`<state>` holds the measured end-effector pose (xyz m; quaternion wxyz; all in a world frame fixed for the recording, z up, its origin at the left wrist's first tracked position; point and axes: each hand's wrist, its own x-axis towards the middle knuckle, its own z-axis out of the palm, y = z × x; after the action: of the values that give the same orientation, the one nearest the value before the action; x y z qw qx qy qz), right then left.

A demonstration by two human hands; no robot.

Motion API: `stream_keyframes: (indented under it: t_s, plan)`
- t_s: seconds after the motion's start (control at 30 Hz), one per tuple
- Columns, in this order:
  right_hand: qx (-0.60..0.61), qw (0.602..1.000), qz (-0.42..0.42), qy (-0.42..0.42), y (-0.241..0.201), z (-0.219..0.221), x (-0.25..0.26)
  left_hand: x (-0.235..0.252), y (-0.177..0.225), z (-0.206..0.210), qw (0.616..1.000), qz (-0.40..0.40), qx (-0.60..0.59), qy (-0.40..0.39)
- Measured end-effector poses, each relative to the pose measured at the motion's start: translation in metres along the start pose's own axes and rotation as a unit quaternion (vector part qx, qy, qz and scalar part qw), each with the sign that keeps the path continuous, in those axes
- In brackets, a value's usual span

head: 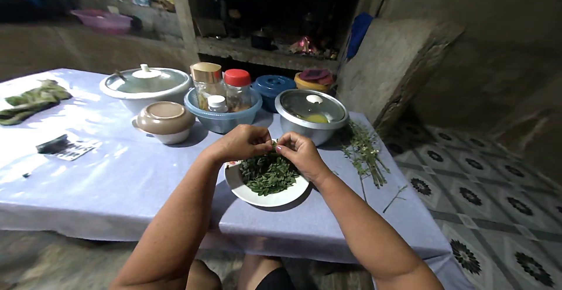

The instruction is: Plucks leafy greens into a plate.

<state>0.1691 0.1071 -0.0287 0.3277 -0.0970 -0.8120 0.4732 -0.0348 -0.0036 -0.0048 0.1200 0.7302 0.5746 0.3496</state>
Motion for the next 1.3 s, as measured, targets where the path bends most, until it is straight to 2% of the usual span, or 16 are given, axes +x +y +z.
stream_keyframes:
  t_s: [0.67, 0.93, 1.13, 1.3]
  plan:
    - [0.025, 0.999, 0.024, 0.021, 0.0, -0.011, 0.005, -0.003, -0.011, -0.012, 1.0, -0.013, 0.001, 0.009]
    - [0.029, 0.998, 0.06, 0.006, -0.004, -0.011, 0.002, -0.005, -0.007, -0.013, 0.995, -0.008, -0.101, 0.008]
    - [0.051, 0.997, 0.052, 0.004, -0.007, -0.008, 0.001, 0.0, -0.004, -0.001, 0.999, -0.026, -0.026, 0.014]
    - [0.05, 0.998, 0.036, 0.003, -0.007, -0.004, -0.001, 0.004, 0.001, 0.011, 0.999, 0.011, -0.029, 0.028]
